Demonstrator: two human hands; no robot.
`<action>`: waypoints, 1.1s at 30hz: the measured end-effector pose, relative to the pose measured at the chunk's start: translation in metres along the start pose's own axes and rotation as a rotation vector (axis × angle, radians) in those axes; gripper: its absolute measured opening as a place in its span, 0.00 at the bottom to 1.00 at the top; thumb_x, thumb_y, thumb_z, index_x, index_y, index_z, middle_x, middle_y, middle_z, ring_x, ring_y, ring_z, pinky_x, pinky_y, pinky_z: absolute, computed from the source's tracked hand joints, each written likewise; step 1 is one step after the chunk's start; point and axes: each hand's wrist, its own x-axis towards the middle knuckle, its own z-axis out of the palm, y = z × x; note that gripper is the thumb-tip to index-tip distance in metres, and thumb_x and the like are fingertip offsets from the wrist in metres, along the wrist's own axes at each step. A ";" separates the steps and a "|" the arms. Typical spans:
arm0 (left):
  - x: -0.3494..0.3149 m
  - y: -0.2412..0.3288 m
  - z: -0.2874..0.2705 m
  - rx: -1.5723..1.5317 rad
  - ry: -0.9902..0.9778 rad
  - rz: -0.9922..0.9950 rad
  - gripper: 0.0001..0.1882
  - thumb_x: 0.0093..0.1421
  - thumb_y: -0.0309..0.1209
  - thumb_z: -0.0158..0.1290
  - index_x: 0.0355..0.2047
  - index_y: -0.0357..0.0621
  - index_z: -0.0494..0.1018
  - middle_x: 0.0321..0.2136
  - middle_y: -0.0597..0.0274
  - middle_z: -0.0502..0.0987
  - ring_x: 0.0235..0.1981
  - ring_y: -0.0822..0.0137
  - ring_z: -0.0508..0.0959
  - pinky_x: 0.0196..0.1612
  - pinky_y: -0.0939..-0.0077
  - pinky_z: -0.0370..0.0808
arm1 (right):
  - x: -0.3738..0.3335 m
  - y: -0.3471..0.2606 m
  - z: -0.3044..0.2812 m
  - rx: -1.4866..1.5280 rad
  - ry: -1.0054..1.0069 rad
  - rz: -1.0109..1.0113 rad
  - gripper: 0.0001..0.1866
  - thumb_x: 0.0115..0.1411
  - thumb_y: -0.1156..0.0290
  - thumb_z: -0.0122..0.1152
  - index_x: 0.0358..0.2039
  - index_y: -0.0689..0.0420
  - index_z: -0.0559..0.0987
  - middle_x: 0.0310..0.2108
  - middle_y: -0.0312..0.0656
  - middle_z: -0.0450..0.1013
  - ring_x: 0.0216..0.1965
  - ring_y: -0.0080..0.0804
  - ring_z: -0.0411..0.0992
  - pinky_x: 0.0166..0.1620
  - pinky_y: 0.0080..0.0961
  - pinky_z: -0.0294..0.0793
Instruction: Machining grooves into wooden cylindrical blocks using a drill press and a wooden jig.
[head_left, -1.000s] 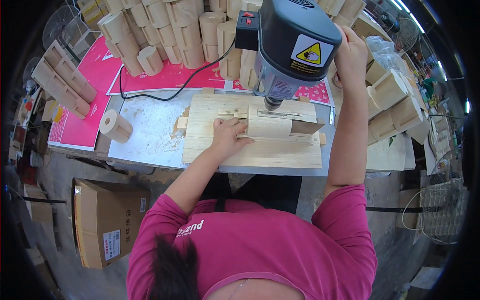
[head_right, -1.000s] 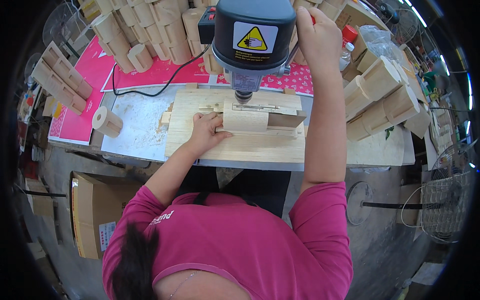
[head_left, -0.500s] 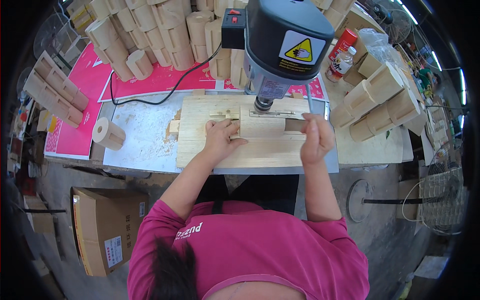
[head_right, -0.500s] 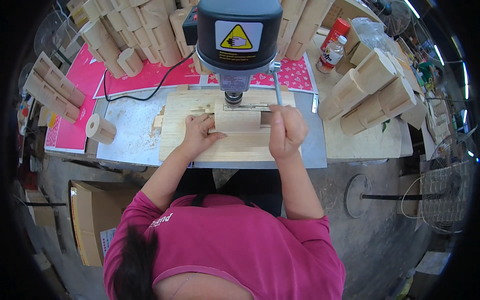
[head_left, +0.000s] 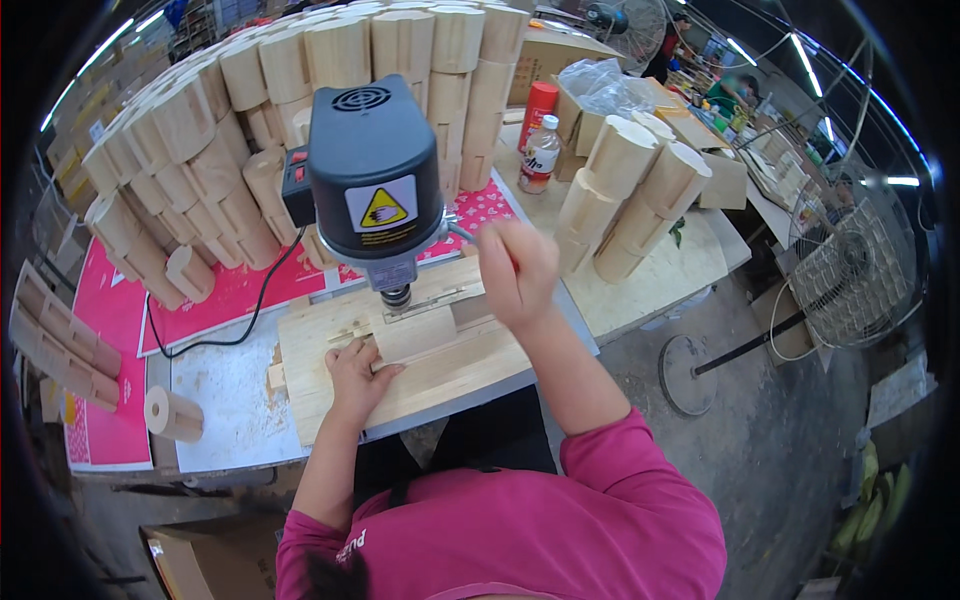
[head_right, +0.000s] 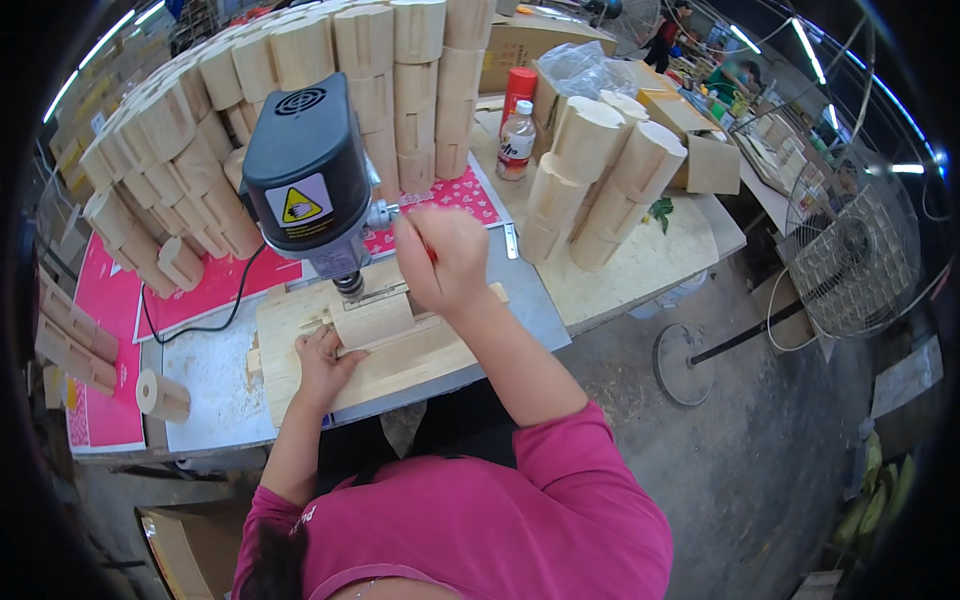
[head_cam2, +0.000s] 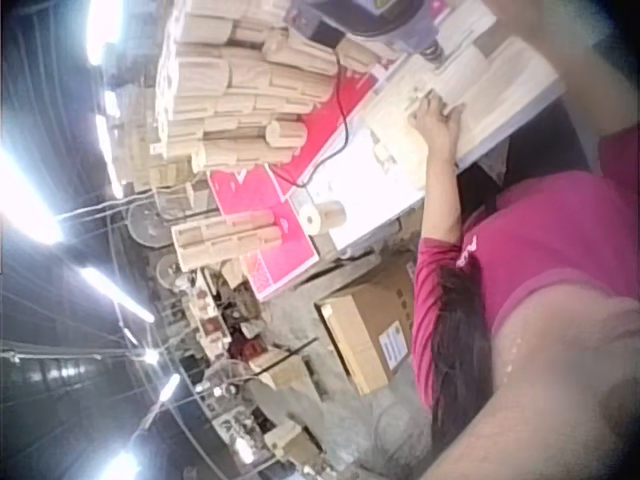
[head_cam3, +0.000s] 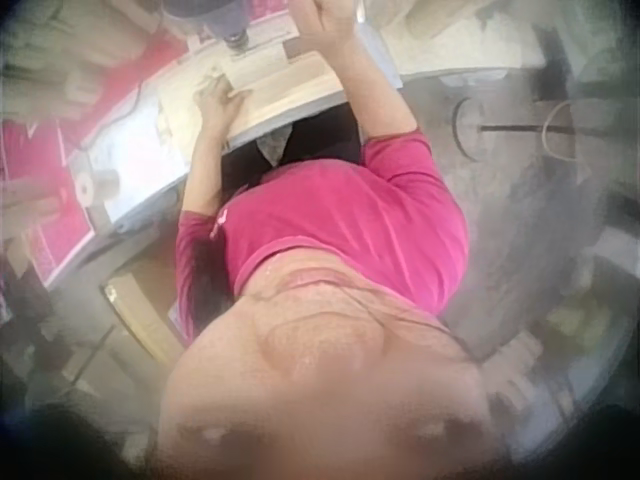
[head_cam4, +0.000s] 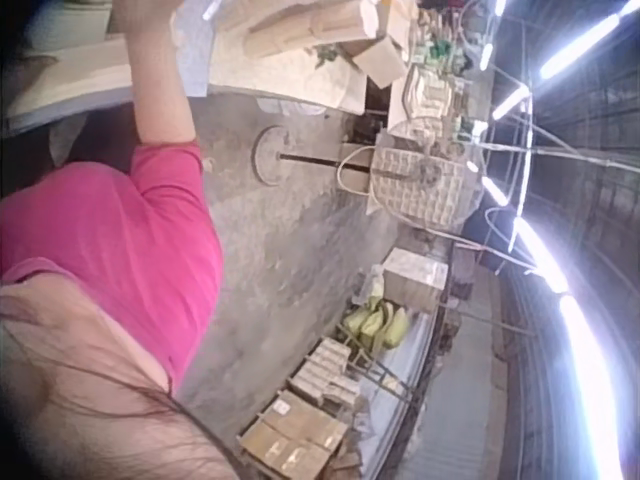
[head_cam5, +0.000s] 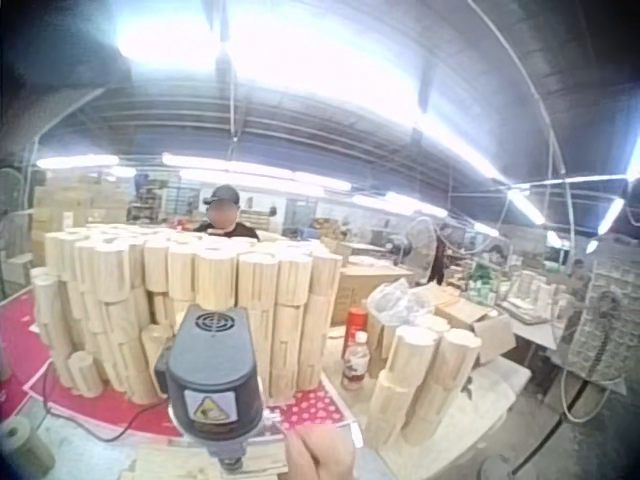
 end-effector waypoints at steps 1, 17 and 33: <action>0.001 0.002 -0.001 -0.020 0.000 -0.020 0.17 0.38 0.39 0.62 0.27 0.47 0.72 0.21 0.66 0.68 0.29 0.65 0.69 0.38 0.67 0.53 | 0.021 0.001 0.005 -0.016 0.007 0.061 0.08 0.49 0.76 0.56 0.16 0.60 0.69 0.12 0.44 0.64 0.14 0.41 0.64 0.20 0.32 0.60; 0.011 0.009 0.005 -0.245 0.010 -0.188 0.18 0.36 0.35 0.65 0.31 0.49 0.76 0.22 0.69 0.70 0.30 0.69 0.70 0.43 0.69 0.54 | -0.065 0.078 -0.014 -0.290 -0.719 0.225 0.16 0.54 0.57 0.53 0.36 0.56 0.77 0.31 0.46 0.72 0.34 0.43 0.71 0.37 0.32 0.68; -0.055 0.005 -0.165 -0.879 0.395 -0.708 0.16 0.51 0.36 0.55 0.20 0.32 0.73 0.16 0.65 0.72 0.17 0.79 0.67 0.18 0.82 0.61 | -0.086 -0.007 -0.061 0.189 -0.930 0.736 0.14 0.43 0.74 0.66 0.32 0.64 0.77 0.26 0.43 0.72 0.29 0.31 0.69 0.35 0.25 0.68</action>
